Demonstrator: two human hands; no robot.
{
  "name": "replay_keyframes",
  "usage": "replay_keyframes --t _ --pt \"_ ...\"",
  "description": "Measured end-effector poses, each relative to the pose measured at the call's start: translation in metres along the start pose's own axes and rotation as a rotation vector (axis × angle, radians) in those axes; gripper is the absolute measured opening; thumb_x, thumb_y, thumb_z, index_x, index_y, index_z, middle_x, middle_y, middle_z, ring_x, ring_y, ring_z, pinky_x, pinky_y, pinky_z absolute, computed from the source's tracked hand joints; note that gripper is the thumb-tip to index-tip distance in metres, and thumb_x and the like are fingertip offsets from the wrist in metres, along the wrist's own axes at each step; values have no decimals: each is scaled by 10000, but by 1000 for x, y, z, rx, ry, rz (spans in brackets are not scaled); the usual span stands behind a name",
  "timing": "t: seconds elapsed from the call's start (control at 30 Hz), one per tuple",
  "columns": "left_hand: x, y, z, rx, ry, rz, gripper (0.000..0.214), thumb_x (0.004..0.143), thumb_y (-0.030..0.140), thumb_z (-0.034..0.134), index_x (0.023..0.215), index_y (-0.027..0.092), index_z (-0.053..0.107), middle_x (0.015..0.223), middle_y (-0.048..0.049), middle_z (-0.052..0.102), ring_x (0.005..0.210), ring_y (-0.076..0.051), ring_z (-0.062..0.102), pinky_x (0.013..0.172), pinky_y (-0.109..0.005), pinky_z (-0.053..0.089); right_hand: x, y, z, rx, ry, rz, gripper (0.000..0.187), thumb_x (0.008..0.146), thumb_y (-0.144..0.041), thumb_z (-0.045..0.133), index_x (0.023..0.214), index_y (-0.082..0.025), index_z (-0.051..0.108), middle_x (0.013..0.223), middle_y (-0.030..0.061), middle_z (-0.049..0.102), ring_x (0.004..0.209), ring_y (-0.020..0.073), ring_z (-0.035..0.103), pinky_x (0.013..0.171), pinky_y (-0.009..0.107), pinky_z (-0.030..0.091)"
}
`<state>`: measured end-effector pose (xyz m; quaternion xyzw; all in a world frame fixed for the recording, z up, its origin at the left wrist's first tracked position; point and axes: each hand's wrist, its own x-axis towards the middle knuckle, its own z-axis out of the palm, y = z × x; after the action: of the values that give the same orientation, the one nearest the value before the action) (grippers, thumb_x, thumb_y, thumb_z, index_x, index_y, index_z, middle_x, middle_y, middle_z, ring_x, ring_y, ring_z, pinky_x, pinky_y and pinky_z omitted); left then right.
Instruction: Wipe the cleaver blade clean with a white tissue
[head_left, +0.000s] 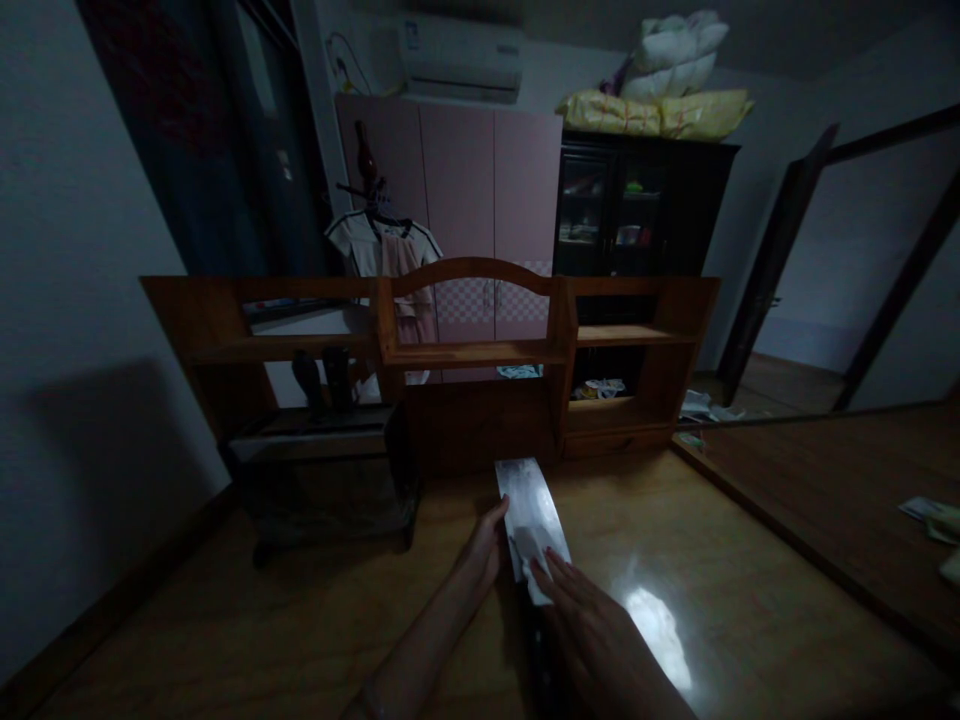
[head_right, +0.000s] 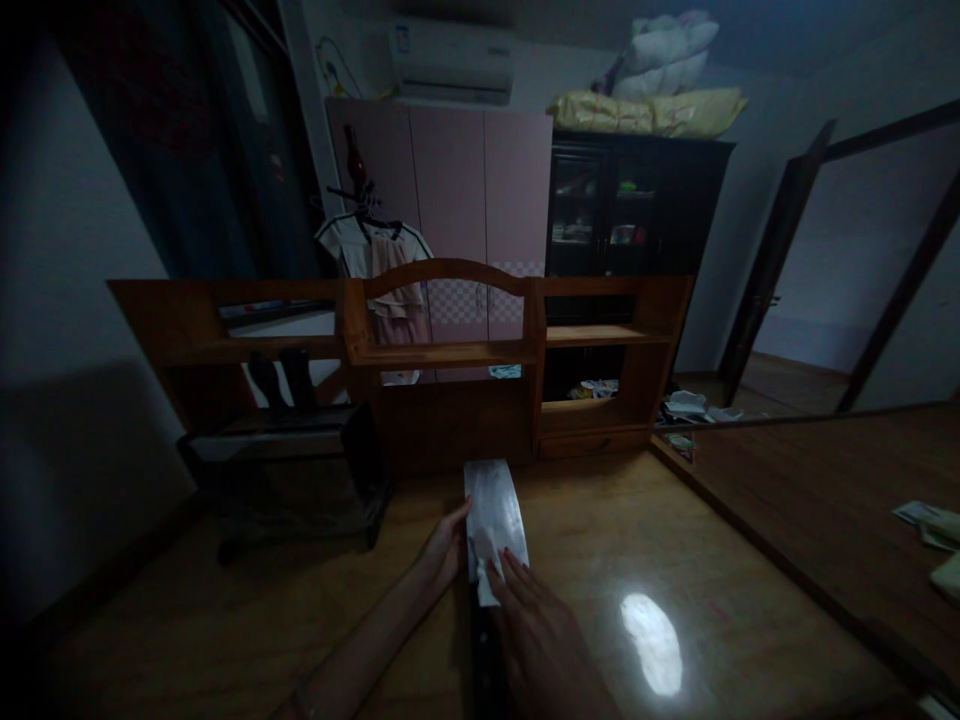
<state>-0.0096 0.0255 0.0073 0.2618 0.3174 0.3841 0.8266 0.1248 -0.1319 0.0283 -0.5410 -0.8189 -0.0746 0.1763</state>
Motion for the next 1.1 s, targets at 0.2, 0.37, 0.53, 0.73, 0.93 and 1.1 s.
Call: replay_keyframes --t 0.2,0.37,0.53,0.73,0.93,1.1 --pt "2 0 2 1 4 -22 487 864 417 566 1111 0 606 929 -169 668 728 -234 646 703 -339 507 -15 15 2 -88 -8 80 475 952 -221 303 1403 -135 427 1439 71 341 1321 205 363 1049 358 403" --pt "5 -1 -1 -4 13 6 438 843 397 606 1070 23 619 891 -127 676 722 -211 640 694 -314 506 -23 33 15 -141 93 196 551 909 -131 303 1458 -95 309 1462 112 303 1329 216 358 1063 396 392" --pt "3 -1 -2 -14 -25 -17 434 855 404 584 1067 26 615 916 -142 675 720 -203 644 689 -293 500 -2 12 7 -74 152 -53 629 842 -81 365 1467 -105 290 1502 87 228 1402 216 190 1112 413 322" --pt "7 -3 -5 -26 -18 -4 463 865 400 570 1146 33 588 952 -151 671 765 -212 655 705 -284 498 14 8 0 14 -1 -37 540 900 -135 344 1439 -157 366 1481 37 275 1378 160 253 1106 332 330" --pt "15 -6 -7 -31 -27 19 478 834 407 610 1096 6 606 978 -171 661 786 -231 650 761 -323 504 13 57 8 -77 69 121 615 762 -47 374 1369 -88 468 1411 130 392 1320 243 369 1079 430 365" --pt "8 -3 -3 -38 -18 11 377 863 367 566 1016 29 632 878 -142 671 721 -198 645 700 -278 503 32 28 -1 -10 107 -25 638 806 -50 366 1440 -123 359 1462 116 307 1376 226 260 1111 449 308"
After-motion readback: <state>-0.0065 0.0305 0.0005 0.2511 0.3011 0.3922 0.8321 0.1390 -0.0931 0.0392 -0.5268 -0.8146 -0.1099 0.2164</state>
